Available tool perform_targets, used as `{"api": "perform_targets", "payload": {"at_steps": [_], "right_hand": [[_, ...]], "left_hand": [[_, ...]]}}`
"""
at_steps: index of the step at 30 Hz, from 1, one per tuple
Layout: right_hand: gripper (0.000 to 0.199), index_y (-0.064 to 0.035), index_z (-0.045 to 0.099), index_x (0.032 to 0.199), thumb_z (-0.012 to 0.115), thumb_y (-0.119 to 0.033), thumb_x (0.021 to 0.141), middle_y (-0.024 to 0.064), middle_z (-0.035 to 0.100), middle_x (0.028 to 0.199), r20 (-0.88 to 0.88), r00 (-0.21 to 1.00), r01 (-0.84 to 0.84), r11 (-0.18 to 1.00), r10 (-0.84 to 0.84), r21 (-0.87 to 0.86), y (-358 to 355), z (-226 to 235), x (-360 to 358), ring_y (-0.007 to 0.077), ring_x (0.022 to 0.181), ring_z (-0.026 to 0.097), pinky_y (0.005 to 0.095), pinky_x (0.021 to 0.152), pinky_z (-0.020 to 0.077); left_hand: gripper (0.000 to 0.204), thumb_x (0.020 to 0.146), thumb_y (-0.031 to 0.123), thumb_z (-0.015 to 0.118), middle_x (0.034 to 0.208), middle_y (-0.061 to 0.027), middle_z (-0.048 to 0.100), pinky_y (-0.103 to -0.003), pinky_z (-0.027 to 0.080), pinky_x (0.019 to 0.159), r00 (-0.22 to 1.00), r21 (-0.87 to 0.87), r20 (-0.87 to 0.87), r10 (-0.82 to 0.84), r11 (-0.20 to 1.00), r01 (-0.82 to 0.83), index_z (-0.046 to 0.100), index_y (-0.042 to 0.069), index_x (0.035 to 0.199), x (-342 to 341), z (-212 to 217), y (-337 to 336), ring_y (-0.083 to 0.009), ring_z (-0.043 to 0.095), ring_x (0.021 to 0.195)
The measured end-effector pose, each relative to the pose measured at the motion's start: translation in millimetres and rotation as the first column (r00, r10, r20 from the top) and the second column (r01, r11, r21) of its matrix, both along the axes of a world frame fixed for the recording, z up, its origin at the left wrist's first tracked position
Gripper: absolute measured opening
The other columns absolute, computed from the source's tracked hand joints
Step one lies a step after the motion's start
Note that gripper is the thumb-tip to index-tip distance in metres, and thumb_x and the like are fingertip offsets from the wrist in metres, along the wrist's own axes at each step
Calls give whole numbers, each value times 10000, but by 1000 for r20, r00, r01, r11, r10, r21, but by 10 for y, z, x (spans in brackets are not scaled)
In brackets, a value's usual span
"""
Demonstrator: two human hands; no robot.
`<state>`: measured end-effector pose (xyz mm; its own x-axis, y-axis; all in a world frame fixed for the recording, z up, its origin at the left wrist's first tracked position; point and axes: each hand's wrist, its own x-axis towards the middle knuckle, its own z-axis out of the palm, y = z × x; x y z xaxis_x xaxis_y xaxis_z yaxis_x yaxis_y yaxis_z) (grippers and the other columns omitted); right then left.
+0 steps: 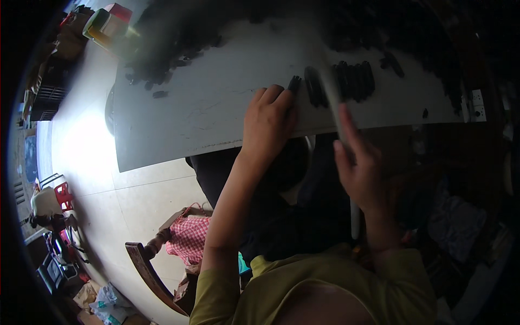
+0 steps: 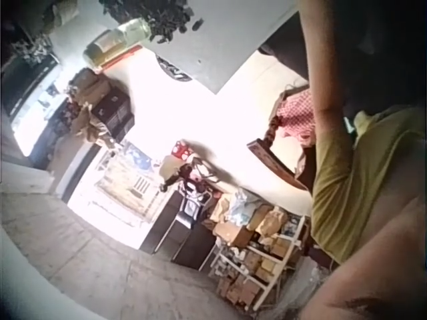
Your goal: Sorting and arranging small black plastic components on a workbench.
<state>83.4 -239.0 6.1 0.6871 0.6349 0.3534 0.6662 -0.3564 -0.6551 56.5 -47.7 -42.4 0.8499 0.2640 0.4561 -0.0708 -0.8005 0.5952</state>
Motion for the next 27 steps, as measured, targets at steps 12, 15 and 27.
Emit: {"api": "perform_targets", "payload": {"at_steps": [12, 15, 27], "right_hand": [[602, -147, 360, 1472, 560, -33, 916, 178, 611, 1236, -112, 993, 26, 999, -30, -38, -157, 110, 46, 249, 952, 676, 320, 710, 550], [587, -103, 366, 1463, 559, -29, 914, 168, 553, 1332, -179, 979, 85, 995, -92, -48, -152, 149, 54, 251, 1020, 663, 318, 724, 555], [623, -147, 353, 1474, 558, -11, 902, 181, 639, 975, -148, 989, -25, 965, -14, -261, -82, -139, -23, 295, 781, 658, 371, 652, 544]], "left_hand": [[222, 757, 120, 692, 984, -100, 603, -404, 457, 824, 951, -125, -98, -295, 951, 282, 575, 53, 933, -189, 247, 55, -307, 568, 943], [296, 734, 134, 722, 1040, -70, 594, -374, 441, 860, 984, -17, 58, -166, 986, 167, 594, 93, 997, 55, 177, -115, -280, 560, 986], [132, 759, 56, 645, 868, -126, 558, -425, 469, 711, 998, -121, -34, -62, 991, 57, 554, 37, 852, 6, 47, -83, -333, 544, 830]]}}
